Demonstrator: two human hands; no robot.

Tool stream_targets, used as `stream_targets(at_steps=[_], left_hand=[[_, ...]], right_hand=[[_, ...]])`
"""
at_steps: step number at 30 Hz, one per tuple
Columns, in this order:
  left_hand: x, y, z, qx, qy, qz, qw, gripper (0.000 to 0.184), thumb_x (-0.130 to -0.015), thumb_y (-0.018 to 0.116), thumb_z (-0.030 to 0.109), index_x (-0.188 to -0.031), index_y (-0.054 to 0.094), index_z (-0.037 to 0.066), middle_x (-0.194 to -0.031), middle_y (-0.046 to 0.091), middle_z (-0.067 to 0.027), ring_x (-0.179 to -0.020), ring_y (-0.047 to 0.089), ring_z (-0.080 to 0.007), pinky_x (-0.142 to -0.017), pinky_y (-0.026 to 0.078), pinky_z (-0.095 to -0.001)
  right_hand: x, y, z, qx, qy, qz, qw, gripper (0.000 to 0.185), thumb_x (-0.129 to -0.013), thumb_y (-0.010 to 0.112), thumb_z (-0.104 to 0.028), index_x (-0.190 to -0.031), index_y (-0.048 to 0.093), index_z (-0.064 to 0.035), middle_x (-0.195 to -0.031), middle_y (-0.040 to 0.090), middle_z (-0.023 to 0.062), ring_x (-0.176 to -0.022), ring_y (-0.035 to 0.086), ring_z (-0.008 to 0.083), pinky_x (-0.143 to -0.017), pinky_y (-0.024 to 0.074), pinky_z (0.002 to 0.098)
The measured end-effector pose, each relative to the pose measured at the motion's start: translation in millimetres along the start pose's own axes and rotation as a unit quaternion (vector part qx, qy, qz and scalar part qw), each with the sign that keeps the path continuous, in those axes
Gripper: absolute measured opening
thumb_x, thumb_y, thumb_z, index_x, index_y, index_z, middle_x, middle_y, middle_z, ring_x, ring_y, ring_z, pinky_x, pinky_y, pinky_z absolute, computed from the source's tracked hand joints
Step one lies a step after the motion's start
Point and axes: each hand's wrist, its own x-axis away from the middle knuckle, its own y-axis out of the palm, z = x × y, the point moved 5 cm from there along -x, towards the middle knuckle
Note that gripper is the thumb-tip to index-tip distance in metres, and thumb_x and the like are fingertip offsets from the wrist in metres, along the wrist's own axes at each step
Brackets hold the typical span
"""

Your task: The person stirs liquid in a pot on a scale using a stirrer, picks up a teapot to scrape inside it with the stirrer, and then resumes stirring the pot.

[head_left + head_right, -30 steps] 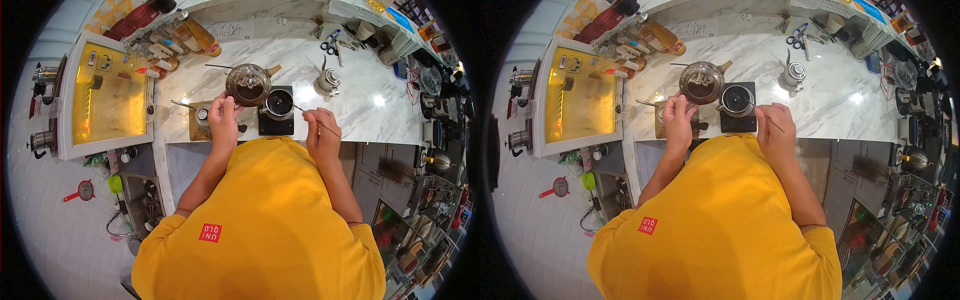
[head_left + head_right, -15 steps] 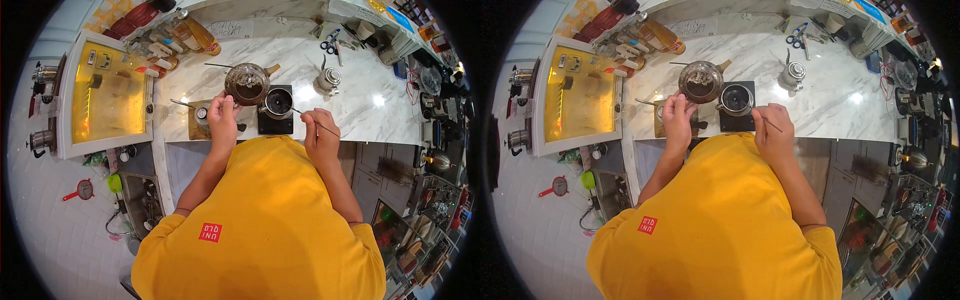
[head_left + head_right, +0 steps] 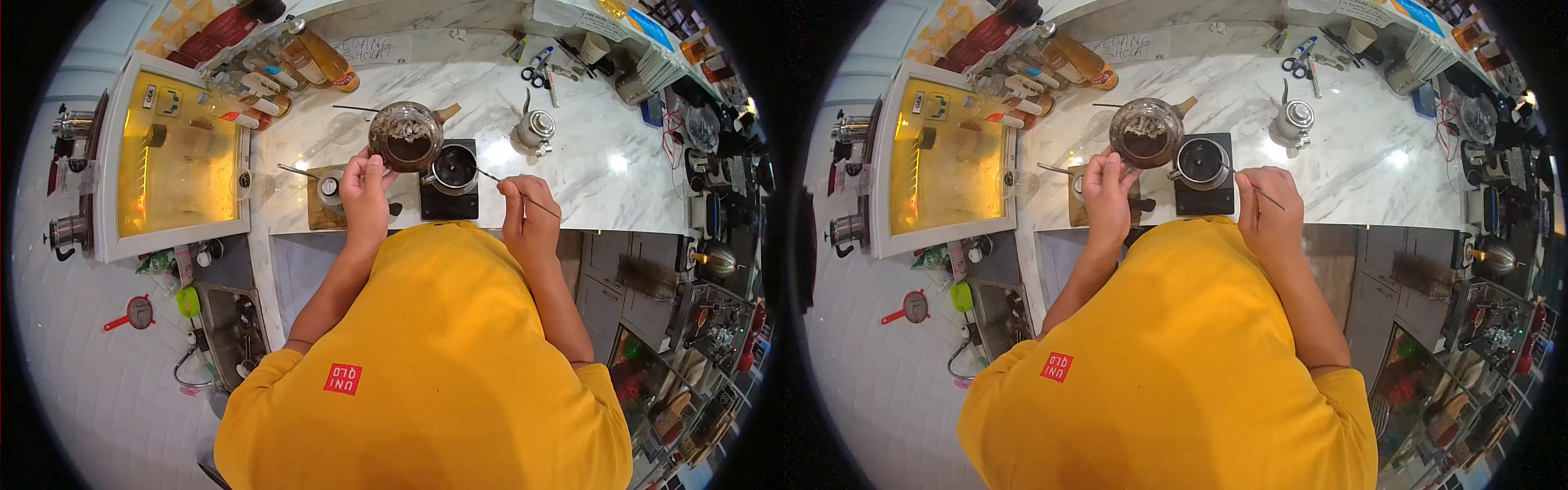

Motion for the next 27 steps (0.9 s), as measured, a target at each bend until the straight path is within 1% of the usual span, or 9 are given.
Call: stream_targets(at_steps=[2, 3, 6, 9, 13, 19, 22, 25, 27], left_hand=[[-0.7, -0.3, -1.2, -0.005, 0.008, -0.010, 1.000, 0.016, -0.106, 0.053, 0.011, -0.093, 0.055, 0.002, -0.138, 0.056, -0.0149, -0.111, 0.064, -0.0197, -0.096, 0.059, -0.0415], [-0.9, -0.9, -2.5, -0.005, 0.004, -0.008, 1.000, 0.016, -0.106, 0.053, 0.011, -0.093, 0.055, 0.002, -0.138, 0.056, -0.0149, -0.111, 0.064, -0.0197, -0.096, 0.059, -0.0414], [-1.5, -0.6, -3.0, -0.004, -0.004, -0.004, 1.000, 0.016, -0.106, 0.053, 0.012, -0.093, 0.055, 0.002, -0.139, 0.056, -0.0148, -0.111, 0.064, -0.0195, -0.096, 0.059, -0.0412], [-0.4, -1.0, -0.9, 0.001, -0.002, 0.001, 1.000, 0.016, -0.106, 0.054, 0.012, -0.093, 0.055, 0.002, -0.139, 0.056, -0.0145, -0.111, 0.063, -0.0190, -0.097, 0.059, -0.0411], [-0.3, -6.5, -5.5, -0.002, -0.001, 0.002, 1.000, 0.016, -0.106, 0.054, 0.012, -0.093, 0.055, 0.002, -0.139, 0.055, -0.0141, -0.110, 0.063, -0.0183, -0.097, 0.058, -0.0407], [0.2, -3.8, -3.9, 0.000, -0.004, 0.001, 1.000, 0.017, -0.106, 0.054, 0.013, -0.093, 0.055, 0.003, -0.139, 0.056, -0.0135, -0.110, 0.063, -0.0177, -0.096, 0.058, -0.0406], [0.2, -6.3, -5.5, -0.003, -0.005, -0.001, 1.000, 0.017, -0.106, 0.054, 0.013, -0.092, 0.055, 0.003, -0.139, 0.056, -0.0137, -0.110, 0.063, -0.0180, -0.096, 0.058, -0.0408], [-0.1, -5.7, -8.0, -0.001, -0.007, -0.005, 1.000, 0.017, -0.106, 0.054, 0.013, -0.092, 0.055, 0.003, -0.139, 0.055, -0.0140, -0.111, 0.063, -0.0185, -0.096, 0.058, -0.0410], [-0.6, -4.6, -7.2, 0.005, -0.004, -0.008, 1.000, 0.017, -0.106, 0.054, 0.013, -0.092, 0.054, 0.002, -0.139, 0.055, -0.0142, -0.111, 0.063, -0.0189, -0.096, 0.058, -0.0412]], right_hand=[[0.7, 4.6, -3.5, -0.025, -0.023, -0.004, 0.999, 0.001, -0.092, 0.067, 0.000, -0.091, 0.067, 0.0003, -0.084, 0.068, 0.0106, -0.077, 0.063, 0.0307, -0.073, 0.0512, 0.0380], [0.6, 6.2, -5.2, -0.037, -0.034, -0.006, 0.999, 0.002, -0.091, 0.069, 0.000, -0.091, 0.067, -0.0003, -0.083, 0.066, 0.0105, -0.075, 0.062, 0.0317, -0.074, 0.0503, 0.0392], [-2.7, 7.9, -0.8, -0.018, 0.014, 0.000, 1.000, 0.008, -0.096, 0.064, 0.001, -0.090, 0.068, 0.0017, -0.085, 0.070, 0.0108, -0.078, 0.067, 0.0287, -0.071, 0.0525, 0.0342], [-1.3, -0.8, 4.6, -0.009, 0.018, 0.009, 1.000, 0.008, -0.096, 0.064, 0.001, -0.090, 0.068, 0.0019, -0.086, 0.070, 0.0108, -0.077, 0.066, 0.0294, -0.072, 0.0526, 0.0342], [-0.7, 3.8, -3.1, -0.017, -0.027, -0.010, 0.999, 0.007, -0.095, 0.064, 0.002, -0.090, 0.069, 0.0018, -0.086, 0.070, 0.0119, -0.078, 0.066, 0.0286, -0.070, 0.0523, 0.0341], [-0.2, -1.8, 3.9, 0.001, 0.014, 0.011, 1.000, 0.004, -0.094, 0.066, 0.002, -0.091, 0.069, 0.0018, -0.086, 0.070, 0.0110, -0.078, 0.066, 0.0294, -0.072, 0.0529, 0.0351], [-1.0, 1.4, -3.3, -0.015, -0.041, -0.001, 0.999, 0.004, -0.094, 0.066, 0.002, -0.091, 0.069, 0.0017, -0.085, 0.070, 0.0115, -0.079, 0.066, 0.0292, -0.072, 0.0524, 0.0344], [-5.2, 7.9, -2.3, -0.025, -0.004, -0.026, 0.999, 0.004, -0.094, 0.066, 0.002, -0.091, 0.069, 0.0016, -0.086, 0.070, 0.0118, -0.080, 0.066, 0.0294, -0.072, 0.0525, 0.0349], [-5.2, 5.5, 1.8, -0.015, -0.003, -0.001, 1.000, 0.002, -0.091, 0.069, 0.000, -0.090, 0.068, -0.0004, -0.082, 0.067, 0.0104, -0.075, 0.063, 0.0299, -0.071, 0.0506, 0.0366]])
